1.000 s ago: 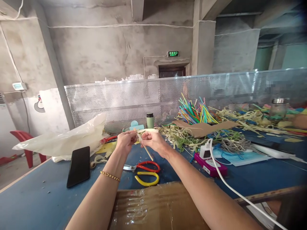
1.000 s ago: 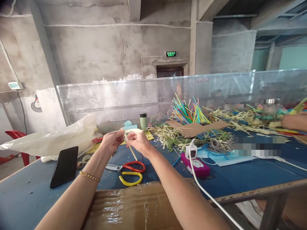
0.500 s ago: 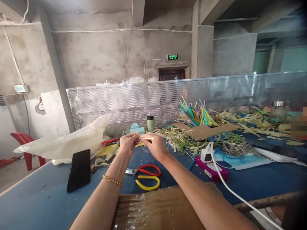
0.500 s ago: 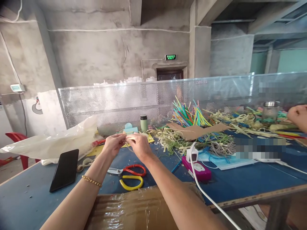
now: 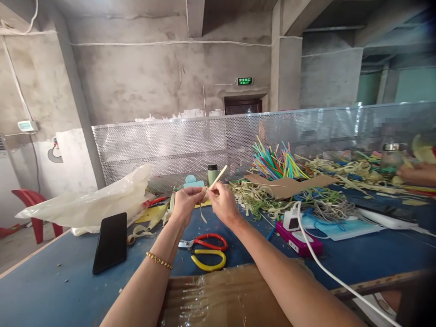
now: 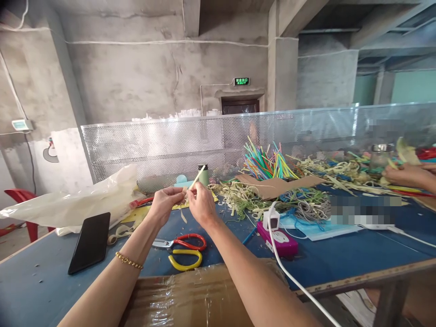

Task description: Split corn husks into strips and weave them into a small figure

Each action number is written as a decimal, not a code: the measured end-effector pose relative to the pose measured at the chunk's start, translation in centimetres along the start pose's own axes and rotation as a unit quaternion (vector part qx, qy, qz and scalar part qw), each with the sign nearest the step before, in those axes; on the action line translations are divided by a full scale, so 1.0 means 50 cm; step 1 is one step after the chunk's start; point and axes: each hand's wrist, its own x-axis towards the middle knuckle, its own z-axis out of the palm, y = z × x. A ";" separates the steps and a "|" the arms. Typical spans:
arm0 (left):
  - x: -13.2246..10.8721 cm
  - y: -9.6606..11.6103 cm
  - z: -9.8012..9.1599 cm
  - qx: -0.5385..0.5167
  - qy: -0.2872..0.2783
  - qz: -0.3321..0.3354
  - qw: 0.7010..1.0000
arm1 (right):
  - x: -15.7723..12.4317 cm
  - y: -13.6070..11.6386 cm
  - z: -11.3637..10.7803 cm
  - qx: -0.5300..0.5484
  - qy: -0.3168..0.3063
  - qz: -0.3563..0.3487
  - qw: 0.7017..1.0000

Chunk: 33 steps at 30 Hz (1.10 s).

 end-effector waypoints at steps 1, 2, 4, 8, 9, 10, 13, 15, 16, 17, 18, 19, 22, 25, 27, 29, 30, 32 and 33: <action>-0.001 0.001 0.001 -0.001 -0.014 -0.003 1.000 | 0.002 0.004 -0.001 0.016 -0.009 0.026 0.999; -0.002 0.001 0.001 -0.002 -0.024 -0.007 1.000 | 0.003 0.007 -0.002 0.028 -0.016 0.042 0.999; -0.001 0.000 0.000 -0.006 -0.031 -0.010 0.999 | 0.004 0.009 -0.004 0.035 -0.015 0.050 0.998; 0.004 -0.006 -0.005 -0.014 -0.031 -0.015 0.999 | 0.001 0.008 -0.004 0.017 -0.019 0.049 0.998; 0.006 -0.007 -0.006 -0.014 -0.035 -0.017 0.999 | 0.000 0.008 -0.002 0.009 -0.023 0.050 0.998; 0.006 -0.008 -0.006 -0.015 -0.040 -0.018 0.999 | -0.001 0.009 0.000 0.002 -0.028 0.052 0.998; 0.005 -0.007 -0.006 -0.023 -0.060 -0.020 0.998 | -0.003 0.012 0.004 -0.007 -0.036 0.060 0.998; 0.004 -0.006 -0.005 -0.029 -0.071 -0.024 0.997 | -0.003 0.014 0.004 -0.010 -0.033 0.056 0.998; 0.004 -0.005 -0.006 -0.031 -0.075 -0.026 0.996 | -0.002 0.014 0.004 -0.011 -0.025 0.049 0.998; 0.004 -0.005 -0.006 -0.032 -0.078 -0.027 0.996 | -0.001 0.014 0.003 -0.011 -0.015 0.040 0.999; 0.004 -0.005 -0.007 -0.033 -0.080 -0.028 0.996 | 0.000 0.015 0.002 -0.007 -0.007 0.033 0.999; 0.005 -0.005 -0.008 -0.035 -0.081 -0.030 0.996 | 0.001 0.015 0.001 0.000 -0.002 0.031 1.000; 0.005 -0.004 -0.009 -0.042 -0.087 -0.037 0.995 | 0.003 0.018 0.001 0.020 -0.010 0.052 0.998; 0.002 0.002 -0.007 -0.045 -0.100 -0.043 0.993 | 0.003 0.021 0.003 0.032 -0.018 0.070 0.997; 0.000 0.006 -0.004 -0.038 -0.103 -0.038 0.993 | 0.004 0.021 0.003 0.043 -0.018 0.075 0.996; -0.002 0.006 -0.002 -0.026 -0.096 -0.027 0.995 | 0.004 0.019 0.002 0.055 -0.020 0.080 0.995; -0.002 0.005 -0.002 -0.021 -0.092 -0.023 0.995 | 0.004 0.018 0.001 0.062 -0.024 0.083 0.994; -0.001 0.001 -0.003 -0.017 -0.084 -0.021 0.996 | 0.005 0.016 -0.002 0.076 -0.035 0.090 0.992; 0.000 -0.001 -0.004 -0.016 -0.080 -0.022 0.996 | 0.006 0.016 -0.003 0.081 -0.040 0.096 0.991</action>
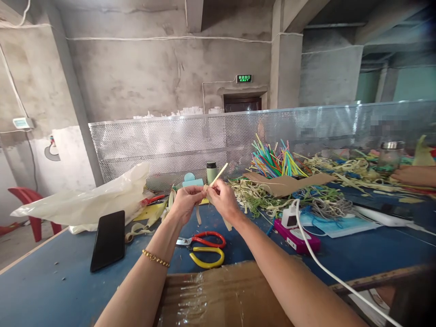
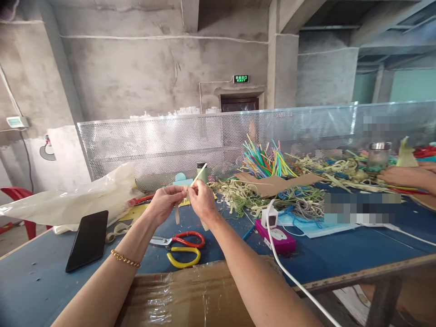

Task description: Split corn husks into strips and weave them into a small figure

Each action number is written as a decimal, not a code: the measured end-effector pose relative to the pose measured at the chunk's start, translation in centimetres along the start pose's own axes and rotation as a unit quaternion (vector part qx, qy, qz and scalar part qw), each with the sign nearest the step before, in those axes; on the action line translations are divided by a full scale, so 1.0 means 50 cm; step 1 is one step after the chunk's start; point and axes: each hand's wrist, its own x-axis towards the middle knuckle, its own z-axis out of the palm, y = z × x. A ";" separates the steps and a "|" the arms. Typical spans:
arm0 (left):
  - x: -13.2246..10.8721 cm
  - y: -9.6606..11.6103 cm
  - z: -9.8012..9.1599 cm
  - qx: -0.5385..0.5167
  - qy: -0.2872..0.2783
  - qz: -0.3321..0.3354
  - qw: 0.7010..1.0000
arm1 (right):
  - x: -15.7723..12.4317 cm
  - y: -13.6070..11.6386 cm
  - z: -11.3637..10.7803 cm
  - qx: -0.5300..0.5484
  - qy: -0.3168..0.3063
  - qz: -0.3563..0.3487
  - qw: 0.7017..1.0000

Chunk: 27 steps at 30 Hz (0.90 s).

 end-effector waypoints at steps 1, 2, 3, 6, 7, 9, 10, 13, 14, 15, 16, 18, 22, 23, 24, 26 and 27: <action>0.001 -0.001 -0.001 0.000 0.004 -0.003 1.000 | 0.001 0.001 -0.002 0.003 -0.003 0.005 1.000; 0.002 -0.002 -0.003 -0.003 0.007 -0.007 1.000 | 0.002 0.002 -0.003 0.008 -0.005 0.010 1.000; 0.002 -0.001 -0.004 -0.008 0.011 -0.012 1.000 | 0.004 0.003 -0.005 0.015 -0.009 0.017 1.000; 0.002 0.006 -0.006 -0.030 0.025 -0.038 0.999 | 0.007 0.006 -0.009 0.065 -0.048 0.064 0.995; 0.001 0.009 -0.006 -0.036 0.028 -0.047 0.998 | 0.007 0.006 -0.010 0.089 -0.067 0.084 0.990; 0.000 0.014 -0.007 -0.041 0.029 -0.055 0.997 | 0.006 0.003 -0.011 0.137 -0.102 0.121 0.978; 0.000 0.016 -0.008 -0.042 0.027 -0.056 0.997 | 0.005 0.002 -0.010 0.158 -0.115 0.131 0.972; -0.001 0.017 -0.009 -0.040 0.010 -0.056 0.998 | 0.003 0.001 -0.009 0.190 -0.130 0.140 0.963; -0.001 0.017 -0.009 -0.038 0.005 -0.057 0.998 | 0.003 0.002 -0.009 0.192 -0.128 0.140 0.963; -0.002 0.017 -0.009 -0.035 0.002 -0.057 0.998 | 0.003 0.004 -0.010 0.192 -0.124 0.143 0.963; -0.003 0.017 -0.009 -0.031 0.000 -0.058 0.998 | 0.004 0.006 -0.011 0.195 -0.120 0.150 0.962; -0.005 0.017 -0.009 -0.022 -0.003 -0.060 0.998 | 0.005 0.009 -0.015 0.202 -0.124 0.175 0.956; -0.008 0.019 -0.009 -0.027 -0.031 -0.069 0.997 | 0.006 0.007 -0.028 0.245 -0.186 0.253 0.917; -0.008 0.019 -0.009 -0.031 -0.039 -0.068 0.996 | 0.007 0.006 -0.031 0.261 -0.199 0.268 0.906; -0.008 0.019 -0.009 -0.033 -0.043 -0.067 0.996 | 0.008 0.006 -0.033 0.277 -0.205 0.279 0.896; -0.009 0.019 -0.008 -0.030 -0.047 -0.068 0.996 | 0.008 0.006 -0.035 0.301 -0.204 0.289 0.885; -0.009 0.019 -0.008 -0.026 -0.046 -0.070 0.996 | 0.009 0.006 -0.035 0.310 -0.203 0.290 0.882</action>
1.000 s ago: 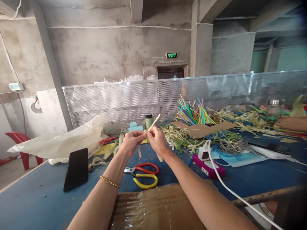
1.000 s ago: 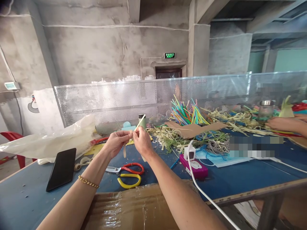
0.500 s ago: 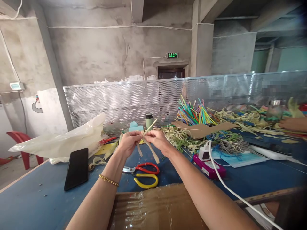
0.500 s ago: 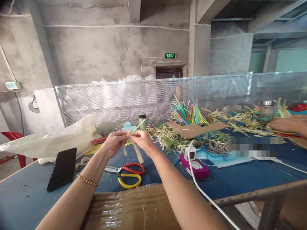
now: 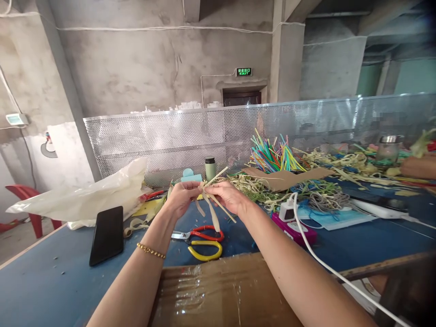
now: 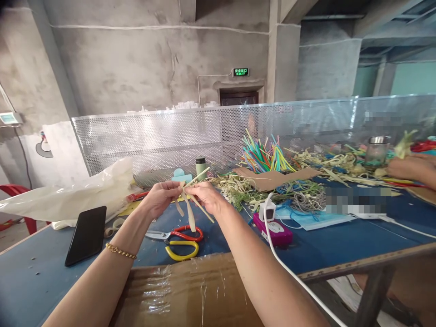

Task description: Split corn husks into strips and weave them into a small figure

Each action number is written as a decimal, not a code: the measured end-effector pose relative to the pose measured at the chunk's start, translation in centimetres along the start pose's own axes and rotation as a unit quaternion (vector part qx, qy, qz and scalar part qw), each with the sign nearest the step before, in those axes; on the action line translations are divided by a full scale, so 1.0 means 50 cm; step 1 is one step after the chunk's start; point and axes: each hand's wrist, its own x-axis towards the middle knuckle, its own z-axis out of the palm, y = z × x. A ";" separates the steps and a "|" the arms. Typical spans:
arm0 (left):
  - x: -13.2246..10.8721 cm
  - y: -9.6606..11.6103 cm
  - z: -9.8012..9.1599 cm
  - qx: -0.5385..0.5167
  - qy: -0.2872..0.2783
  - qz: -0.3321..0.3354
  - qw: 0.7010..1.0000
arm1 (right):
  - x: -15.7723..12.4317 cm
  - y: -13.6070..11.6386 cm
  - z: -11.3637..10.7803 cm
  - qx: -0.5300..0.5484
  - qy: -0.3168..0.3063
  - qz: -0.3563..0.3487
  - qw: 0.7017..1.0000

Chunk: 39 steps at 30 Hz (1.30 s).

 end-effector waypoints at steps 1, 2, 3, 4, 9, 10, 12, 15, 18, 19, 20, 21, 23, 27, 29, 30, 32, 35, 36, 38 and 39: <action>0.000 0.000 0.000 0.004 0.003 -0.003 1.000 | 0.001 0.001 0.000 0.007 -0.003 0.000 1.000; -0.001 0.000 0.001 0.009 0.006 -0.007 1.000 | 0.002 0.002 -0.001 0.013 -0.007 0.000 1.000; -0.001 0.001 0.001 0.014 0.010 -0.011 1.000 | 0.003 0.003 -0.001 0.017 -0.011 0.002 1.000; -0.002 0.002 0.001 0.019 0.012 -0.012 1.000 | 0.003 0.003 -0.002 0.021 -0.015 0.007 1.000; -0.005 0.008 0.003 0.036 0.000 -0.007 0.999 | -0.001 0.001 -0.002 0.032 -0.037 0.030 0.998; -0.006 0.009 0.004 0.037 -0.004 -0.005 0.999 | -0.002 0.000 -0.002 0.040 -0.044 0.032 0.998; -0.005 0.010 0.006 0.038 -0.011 0.001 0.999 | -0.004 0.000 -0.003 0.061 -0.055 0.038 0.996; -0.003 0.008 0.006 0.043 -0.009 -0.005 0.999 | -0.004 0.002 -0.005 0.070 -0.058 0.037 0.995; -0.002 0.003 0.002 0.053 -0.002 -0.020 0.998 | -0.004 0.005 -0.003 0.038 -0.039 0.013 0.998; -0.001 0.001 0.000 0.058 0.002 -0.025 0.998 | -0.004 0.006 -0.001 0.014 -0.027 -0.003 1.000; 0.000 0.000 -0.002 0.066 0.006 -0.029 0.997 | -0.003 0.007 0.002 -0.016 -0.011 -0.023 1.000; 0.001 -0.002 -0.005 0.075 0.011 -0.033 0.997 | -0.003 0.008 0.005 -0.051 0.007 -0.044 0.998; 0.004 -0.006 -0.010 0.095 0.017 -0.035 0.995 | -0.001 0.011 0.010 -0.121 0.033 -0.083 0.989; 0.009 -0.011 -0.016 0.124 0.025 -0.019 0.992 | 0.003 0.017 0.013 -0.208 0.029 -0.118 0.971; 0.009 -0.011 -0.017 0.135 0.030 -0.017 0.990 | 0.003 0.019 0.010 -0.233 0.026 -0.123 0.964; 0.008 -0.011 -0.016 0.142 0.035 -0.018 0.989 | 0.003 0.019 0.008 -0.241 0.025 -0.118 0.963; 0.007 -0.009 -0.015 0.158 0.043 -0.024 0.986 | 0.002 0.016 0.003 -0.250 0.021 -0.096 0.963; 0.006 -0.007 -0.018 0.168 0.053 -0.034 0.984 | -0.001 0.009 -0.003 -0.243 0.008 -0.054 0.968; 0.007 -0.007 -0.020 0.168 0.054 -0.036 0.984 | -0.002 0.005 -0.006 -0.237 0.002 -0.043 0.971; 0.009 -0.005 -0.025 0.165 0.062 -0.042 0.983 | -0.004 -0.002 -0.010 -0.219 -0.012 -0.031 0.975; 0.010 -0.004 -0.028 0.163 0.069 -0.045 0.983 | -0.006 -0.005 -0.011 -0.209 -0.020 -0.032 0.977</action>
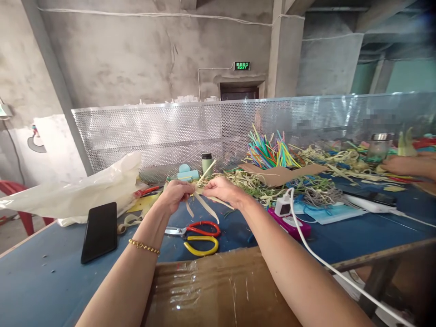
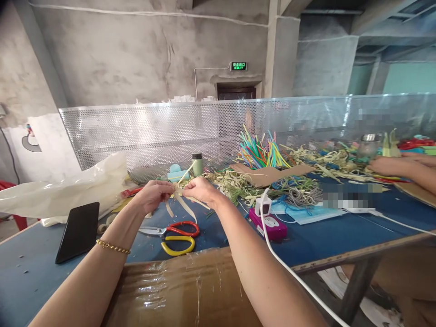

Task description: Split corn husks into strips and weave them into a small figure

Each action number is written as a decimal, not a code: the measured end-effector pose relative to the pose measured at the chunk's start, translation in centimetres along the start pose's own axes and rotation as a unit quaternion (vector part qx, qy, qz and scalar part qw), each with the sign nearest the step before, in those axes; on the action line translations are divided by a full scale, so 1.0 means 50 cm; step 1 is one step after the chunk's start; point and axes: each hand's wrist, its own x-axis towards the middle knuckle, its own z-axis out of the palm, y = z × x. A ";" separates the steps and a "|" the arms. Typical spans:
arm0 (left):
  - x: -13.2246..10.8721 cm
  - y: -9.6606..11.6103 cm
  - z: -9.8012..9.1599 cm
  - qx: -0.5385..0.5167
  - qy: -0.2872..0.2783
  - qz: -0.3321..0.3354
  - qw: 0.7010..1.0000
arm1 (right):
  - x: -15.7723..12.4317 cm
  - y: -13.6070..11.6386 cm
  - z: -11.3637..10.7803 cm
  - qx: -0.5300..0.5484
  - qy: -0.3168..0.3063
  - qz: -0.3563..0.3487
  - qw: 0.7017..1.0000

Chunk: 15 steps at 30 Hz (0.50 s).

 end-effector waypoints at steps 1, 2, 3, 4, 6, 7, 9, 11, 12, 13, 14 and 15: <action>0.001 0.001 -0.003 -0.004 0.007 -0.004 1.000 | -0.002 -0.003 -0.002 0.012 -0.004 -0.007 1.000; 0.002 0.003 -0.005 -0.009 0.014 -0.009 1.000 | -0.004 -0.007 -0.003 0.026 -0.008 -0.018 0.999; 0.002 0.005 -0.007 -0.015 0.019 -0.013 1.000 | -0.006 -0.011 -0.004 0.043 -0.011 -0.032 0.999; 0.001 0.007 -0.009 -0.021 0.021 -0.017 0.999 | -0.009 -0.015 -0.004 0.060 -0.016 -0.048 0.997; -0.002 0.012 -0.010 -0.031 0.023 -0.025 0.999 | -0.015 -0.023 -0.006 0.092 -0.038 -0.080 0.992; -0.003 0.014 -0.011 -0.034 0.022 -0.028 0.999 | -0.019 -0.027 -0.007 0.102 -0.054 -0.093 0.989; -0.006 0.017 -0.011 -0.042 0.019 -0.029 0.998 | -0.024 -0.032 -0.011 0.119 -0.087 -0.111 0.983; -0.007 0.017 -0.010 -0.056 0.016 -0.030 0.998 | -0.027 -0.033 -0.015 0.136 -0.113 -0.125 0.976; -0.007 0.017 -0.010 -0.065 0.015 -0.032 0.997 | -0.027 -0.033 -0.016 0.142 -0.118 -0.135 0.973; -0.007 0.017 -0.010 -0.075 0.014 -0.036 0.996 | -0.025 -0.032 -0.016 0.143 -0.116 -0.146 0.972; -0.007 0.017 -0.010 -0.084 0.013 -0.040 0.996 | -0.024 -0.031 -0.015 0.137 -0.107 -0.158 0.972; -0.006 0.017 -0.010 -0.093 0.011 -0.045 0.995 | -0.022 -0.030 -0.014 0.125 -0.092 -0.167 0.974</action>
